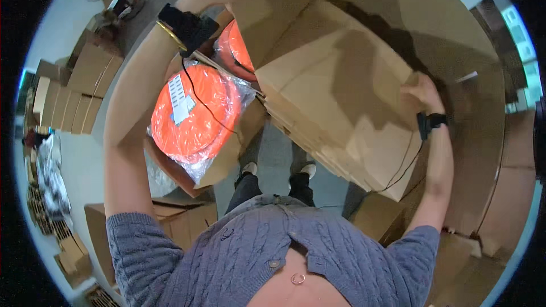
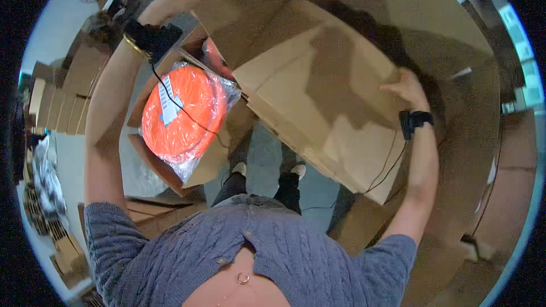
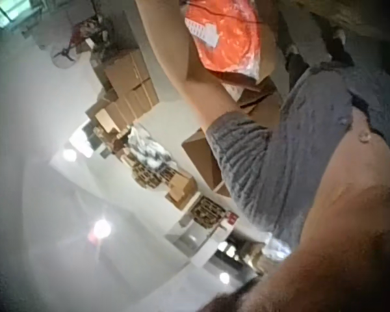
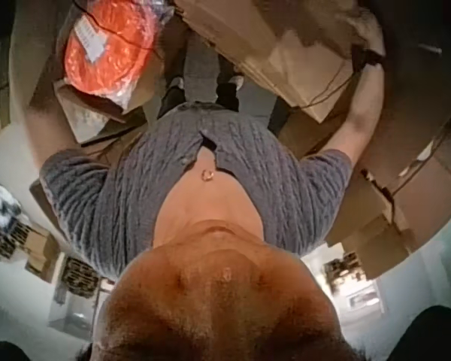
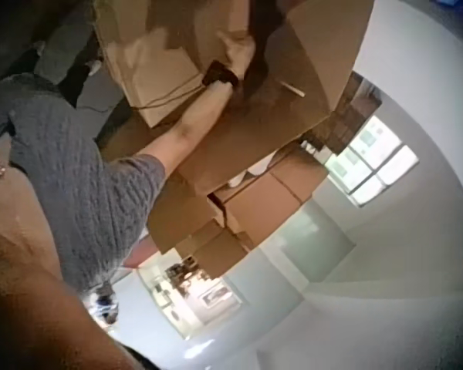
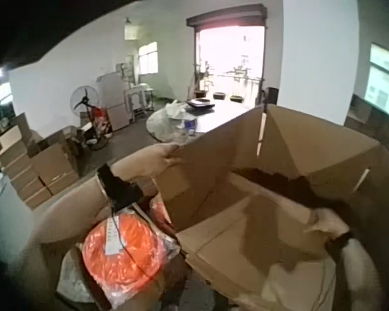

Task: Packaging circular orange products into cardboard boxes and applying identification labels.

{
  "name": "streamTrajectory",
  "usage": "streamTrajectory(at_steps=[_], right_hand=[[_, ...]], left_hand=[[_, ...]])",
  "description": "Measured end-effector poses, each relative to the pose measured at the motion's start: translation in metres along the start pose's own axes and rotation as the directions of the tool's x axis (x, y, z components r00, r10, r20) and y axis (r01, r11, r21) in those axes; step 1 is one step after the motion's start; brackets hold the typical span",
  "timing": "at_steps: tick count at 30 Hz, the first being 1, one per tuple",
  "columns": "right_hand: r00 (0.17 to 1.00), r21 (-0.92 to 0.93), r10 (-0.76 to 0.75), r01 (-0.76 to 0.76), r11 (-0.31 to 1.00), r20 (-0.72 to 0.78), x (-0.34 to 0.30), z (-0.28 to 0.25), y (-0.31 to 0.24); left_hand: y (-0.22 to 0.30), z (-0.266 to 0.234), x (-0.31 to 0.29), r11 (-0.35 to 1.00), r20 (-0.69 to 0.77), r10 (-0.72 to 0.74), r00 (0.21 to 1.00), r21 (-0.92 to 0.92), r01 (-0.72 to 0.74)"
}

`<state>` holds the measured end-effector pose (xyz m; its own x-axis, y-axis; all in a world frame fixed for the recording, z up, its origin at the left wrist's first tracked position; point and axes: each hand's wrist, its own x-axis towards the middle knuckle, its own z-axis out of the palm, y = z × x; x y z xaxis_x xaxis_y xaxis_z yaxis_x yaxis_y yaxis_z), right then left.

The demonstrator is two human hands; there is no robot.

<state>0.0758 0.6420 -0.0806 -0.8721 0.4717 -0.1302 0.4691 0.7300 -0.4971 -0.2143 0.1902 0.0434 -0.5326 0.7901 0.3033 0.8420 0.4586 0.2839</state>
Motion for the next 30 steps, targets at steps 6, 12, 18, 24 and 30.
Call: streamTrajectory(at_steps=[6,12,18,24,30], right_hand=[[0.929,-0.415,-0.161,0.009,0.910,-0.333,-0.143,-0.028,-0.139],[0.656,-0.662,-0.503,0.007,0.749,-0.563,-0.284,0.036,-0.185],[0.521,-0.538,-0.435,-0.057,0.841,-0.734,-0.347,0.103,-0.203],[0.461,-0.506,-0.427,-0.057,0.861,-0.778,-0.372,0.127,-0.204],[0.614,-0.453,-0.272,-0.159,0.877,-0.741,-0.451,0.234,-0.190]], left_hand=[[-0.056,0.014,-0.007,0.630,0.475,-0.095,0.875,-0.652,0.422],[-0.087,0.004,0.009,0.737,0.483,0.146,0.863,-0.635,0.230],[-0.100,0.005,-0.008,0.671,0.233,0.464,0.854,-0.722,-0.168],[-0.121,0.007,-0.010,0.793,0.339,0.308,0.889,-0.608,-0.043],[-0.093,0.026,-0.005,0.765,0.274,0.371,0.888,-0.632,-0.125]])
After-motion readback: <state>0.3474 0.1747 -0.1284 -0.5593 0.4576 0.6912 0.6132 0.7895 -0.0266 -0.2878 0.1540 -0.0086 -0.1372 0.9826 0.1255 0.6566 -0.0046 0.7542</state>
